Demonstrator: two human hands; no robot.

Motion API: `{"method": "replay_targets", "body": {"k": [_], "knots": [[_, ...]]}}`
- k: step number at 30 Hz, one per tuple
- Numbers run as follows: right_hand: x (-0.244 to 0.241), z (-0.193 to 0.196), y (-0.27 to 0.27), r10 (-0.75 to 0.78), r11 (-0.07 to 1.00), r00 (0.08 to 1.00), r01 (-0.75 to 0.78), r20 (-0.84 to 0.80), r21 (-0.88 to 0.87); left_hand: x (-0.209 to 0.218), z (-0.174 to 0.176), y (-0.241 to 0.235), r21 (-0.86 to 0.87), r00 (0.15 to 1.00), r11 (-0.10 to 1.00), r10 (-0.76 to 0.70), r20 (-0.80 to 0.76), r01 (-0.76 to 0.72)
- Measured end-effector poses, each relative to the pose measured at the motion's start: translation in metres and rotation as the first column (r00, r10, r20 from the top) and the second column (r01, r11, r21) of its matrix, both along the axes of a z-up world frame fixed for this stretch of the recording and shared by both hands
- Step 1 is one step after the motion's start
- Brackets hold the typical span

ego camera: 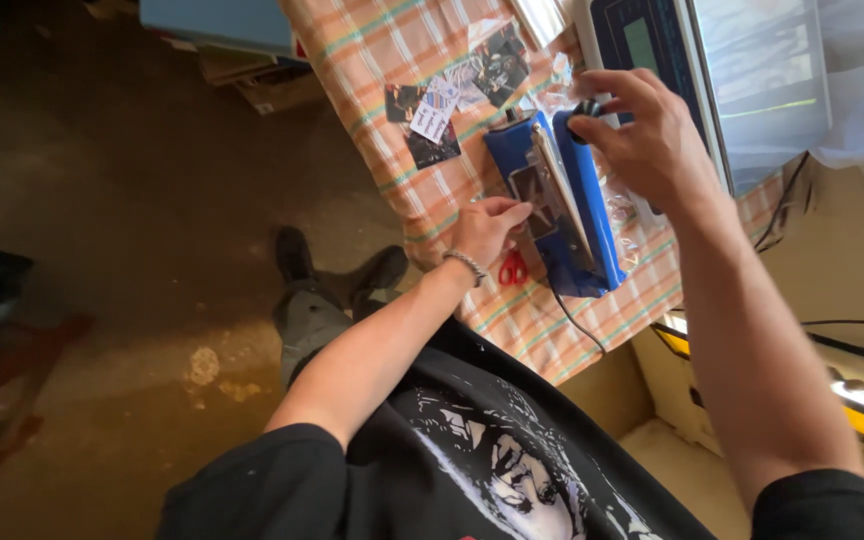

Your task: Packaging small stickers into plastic bags and sealing them with a heat sealer

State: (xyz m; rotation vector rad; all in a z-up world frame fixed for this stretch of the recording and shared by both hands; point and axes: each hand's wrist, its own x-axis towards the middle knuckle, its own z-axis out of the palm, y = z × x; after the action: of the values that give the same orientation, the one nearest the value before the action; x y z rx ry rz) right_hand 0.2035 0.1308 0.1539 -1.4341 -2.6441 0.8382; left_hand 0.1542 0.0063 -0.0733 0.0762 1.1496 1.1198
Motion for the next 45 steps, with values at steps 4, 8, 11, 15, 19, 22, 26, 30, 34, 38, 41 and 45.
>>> {"method": "replay_targets", "body": {"k": [4,8,11,15,19,22,26,30,34,38,41,45], "knots": [[-0.003,0.0,0.015,0.041,0.999,0.99,-0.036,0.135,-0.036,0.021,-0.002,0.011,-0.01,0.998,1.0,-0.011,-0.066,0.011],[0.013,-0.004,0.026,0.003,0.994,0.988,0.014,0.151,-0.107,0.029,-0.002,0.012,-0.002,0.981,0.999,-0.039,-0.191,0.039],[0.013,-0.003,0.028,-0.011,0.989,0.988,0.033,0.153,-0.142,0.024,0.007,0.013,-0.018,0.958,0.997,-0.083,-0.275,0.081],[0.008,-0.01,0.027,0.022,0.994,0.982,-0.002,0.189,-0.109,0.019,0.015,0.011,-0.012,0.962,0.995,-0.096,-0.256,0.096],[0.005,-0.019,0.03,-0.015,0.994,0.975,0.039,0.222,-0.105,0.028,0.004,0.011,0.029,0.962,0.999,-0.029,-0.272,0.038],[0.007,-0.025,0.031,-0.004,0.996,0.979,0.022,0.206,-0.083,0.027,0.007,0.011,0.006,0.971,0.999,-0.042,-0.236,0.045],[0.0,-0.025,0.029,0.036,0.996,0.976,-0.019,0.214,-0.082,0.028,0.007,0.01,0.014,0.986,1.0,0.003,-0.166,-0.001],[-0.002,-0.033,0.03,0.029,0.996,0.971,-0.008,0.236,-0.091,0.026,0.009,0.01,0.024,0.994,0.999,0.024,-0.106,-0.022],[-0.002,-0.036,0.03,0.074,0.994,0.973,-0.055,0.22,-0.091,0.021,0.013,0.009,0.013,0.994,1.0,0.007,-0.114,-0.006],[0.002,-0.044,0.033,0.066,0.996,0.973,-0.05,0.22,-0.076,0.028,0.004,0.01,0.03,0.994,0.999,0.034,-0.103,-0.031],[0.001,-0.047,0.033,0.038,0.996,0.975,-0.02,0.22,-0.085,0.026,0.006,0.009,0.028,0.996,0.999,0.031,-0.089,-0.029],[-0.005,-0.045,0.029,0.015,0.995,0.97,0.011,0.244,-0.103,0.019,0.015,0.007,0.029,0.996,0.999,0.02,-0.088,-0.017]]}}
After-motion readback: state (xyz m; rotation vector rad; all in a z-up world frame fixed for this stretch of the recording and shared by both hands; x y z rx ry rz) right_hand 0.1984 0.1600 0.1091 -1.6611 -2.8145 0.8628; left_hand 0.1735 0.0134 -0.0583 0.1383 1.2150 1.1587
